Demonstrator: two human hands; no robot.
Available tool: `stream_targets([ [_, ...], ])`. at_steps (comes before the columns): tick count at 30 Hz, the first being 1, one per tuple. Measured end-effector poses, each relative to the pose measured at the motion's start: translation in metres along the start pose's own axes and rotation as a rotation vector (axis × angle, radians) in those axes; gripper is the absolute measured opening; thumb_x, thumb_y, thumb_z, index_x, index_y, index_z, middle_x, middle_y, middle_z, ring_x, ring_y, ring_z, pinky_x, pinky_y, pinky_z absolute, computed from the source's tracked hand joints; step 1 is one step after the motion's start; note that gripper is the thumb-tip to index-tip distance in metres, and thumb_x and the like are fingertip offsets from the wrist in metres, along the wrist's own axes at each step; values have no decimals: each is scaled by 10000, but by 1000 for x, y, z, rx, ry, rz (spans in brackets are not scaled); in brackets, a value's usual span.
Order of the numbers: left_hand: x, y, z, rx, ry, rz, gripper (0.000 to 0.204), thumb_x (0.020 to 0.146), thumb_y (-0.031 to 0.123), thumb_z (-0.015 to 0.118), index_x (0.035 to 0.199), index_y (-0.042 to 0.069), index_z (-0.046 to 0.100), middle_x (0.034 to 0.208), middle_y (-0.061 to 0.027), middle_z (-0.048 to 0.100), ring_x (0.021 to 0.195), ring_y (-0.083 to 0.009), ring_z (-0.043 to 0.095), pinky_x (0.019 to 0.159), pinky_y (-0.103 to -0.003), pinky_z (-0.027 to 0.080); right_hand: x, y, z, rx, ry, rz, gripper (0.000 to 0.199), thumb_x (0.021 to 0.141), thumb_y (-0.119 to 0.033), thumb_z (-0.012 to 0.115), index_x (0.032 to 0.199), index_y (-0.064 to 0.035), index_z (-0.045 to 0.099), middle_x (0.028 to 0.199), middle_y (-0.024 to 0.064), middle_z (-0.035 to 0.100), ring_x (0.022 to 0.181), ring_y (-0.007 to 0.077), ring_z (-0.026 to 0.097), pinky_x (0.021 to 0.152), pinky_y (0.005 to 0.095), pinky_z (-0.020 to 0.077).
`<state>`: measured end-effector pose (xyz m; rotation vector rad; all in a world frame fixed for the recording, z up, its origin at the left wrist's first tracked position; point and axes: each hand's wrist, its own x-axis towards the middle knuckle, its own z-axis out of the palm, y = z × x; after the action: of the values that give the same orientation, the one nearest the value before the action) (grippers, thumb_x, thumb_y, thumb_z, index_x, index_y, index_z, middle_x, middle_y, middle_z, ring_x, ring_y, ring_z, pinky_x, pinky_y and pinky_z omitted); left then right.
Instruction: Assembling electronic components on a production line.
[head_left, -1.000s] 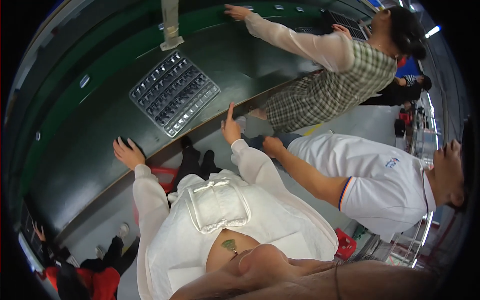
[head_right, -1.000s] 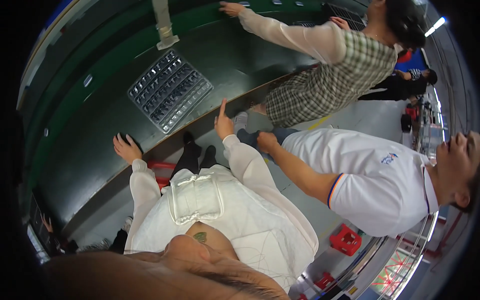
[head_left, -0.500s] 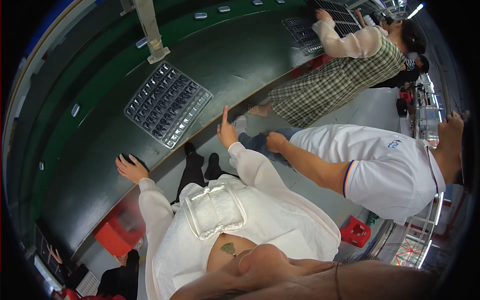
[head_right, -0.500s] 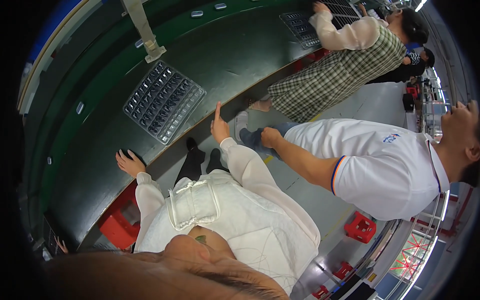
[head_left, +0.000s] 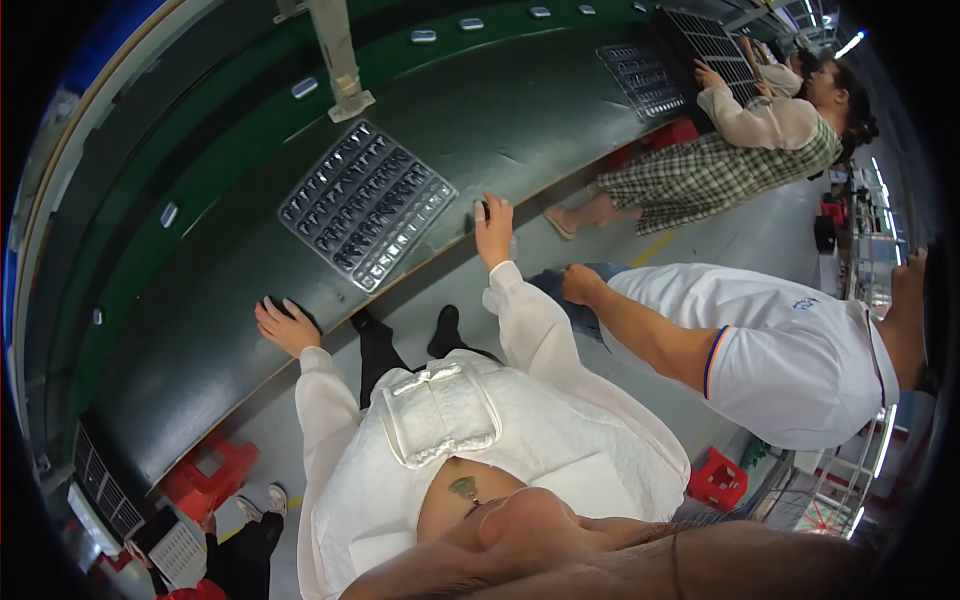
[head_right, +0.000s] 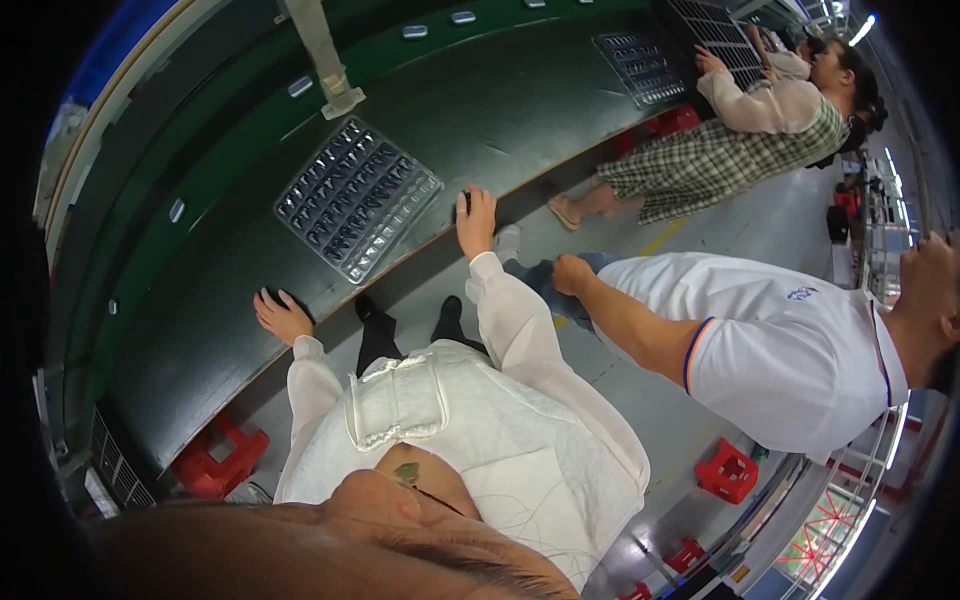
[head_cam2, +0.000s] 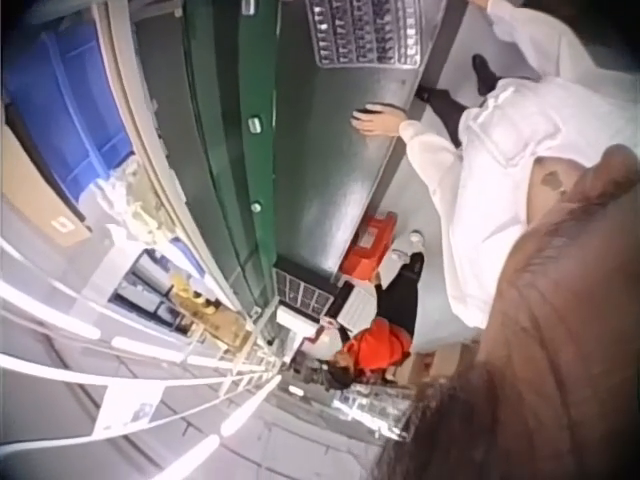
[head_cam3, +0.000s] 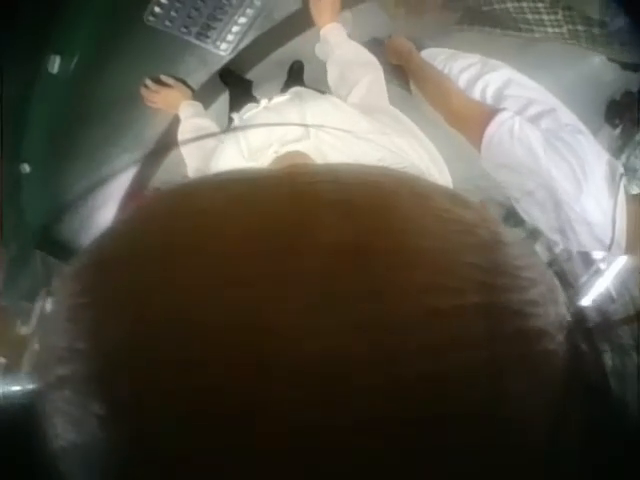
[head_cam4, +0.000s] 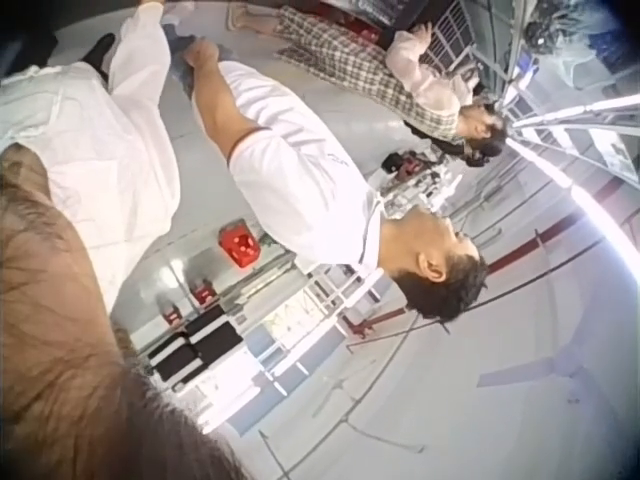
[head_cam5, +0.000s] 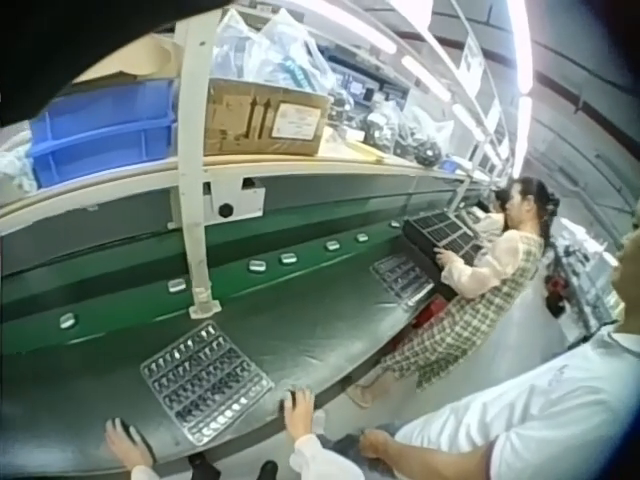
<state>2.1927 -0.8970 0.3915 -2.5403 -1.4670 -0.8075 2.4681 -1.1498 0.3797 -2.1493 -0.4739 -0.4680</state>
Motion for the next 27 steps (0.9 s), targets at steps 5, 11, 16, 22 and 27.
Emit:
stream_targets([
  [5, -3, -2, -4, 5, 29, 24, 381, 907, 241, 458, 1219, 24, 431, 1271, -195, 407, 1173, -344, 392, 1008, -463, 291, 18, -15, 32, 238, -174, 179, 284, 850, -161, 550, 1095, -18, 574, 946, 157, 543, 801, 286, 537, 726, 356, 437],
  [11, -6, 5, -8, -466, -205, 107, 483, 888, 254, 512, 1290, 23, 377, 1284, -207, 409, 1221, -349, 354, 1025, -446, 273, 7, -14, 49, 60, -121, 124, 262, 809, -130, 577, 1050, -31, 605, 879, 158, 544, 777, 281, 542, 699, 350, 448],
  [16, 2, 32, -11, -892, -517, 15, 474, 891, 180, 518, 1325, 64, 365, 1188, -141, 475, 885, -213, 500, 775, -306, 405, -18, -18, 50, 123, -82, 194, 237, 800, -114, 580, 1020, -29, 608, 897, 157, 549, 768, 278, 554, 708, 347, 455],
  [22, -5, 39, 23, -970, -464, -14, 509, 844, 53, 545, 1321, 63, 369, 1137, -109, 491, 800, -158, 519, 696, -261, 429, -38, -22, 69, 216, -72, 206, 233, 806, -119, 596, 1014, -17, 611, 914, 149, 555, 764, 269, 568, 696, 334, 471],
  [27, -13, 31, 29, -937, -438, -29, 537, 822, 17, 548, 1325, 77, 369, 1127, -104, 495, 777, -159, 526, 697, -275, 443, -45, -18, 68, 279, -111, 155, 215, 804, -159, 619, 958, -9, 622, 903, 155, 555, 769, 263, 568, 683, 326, 469],
])
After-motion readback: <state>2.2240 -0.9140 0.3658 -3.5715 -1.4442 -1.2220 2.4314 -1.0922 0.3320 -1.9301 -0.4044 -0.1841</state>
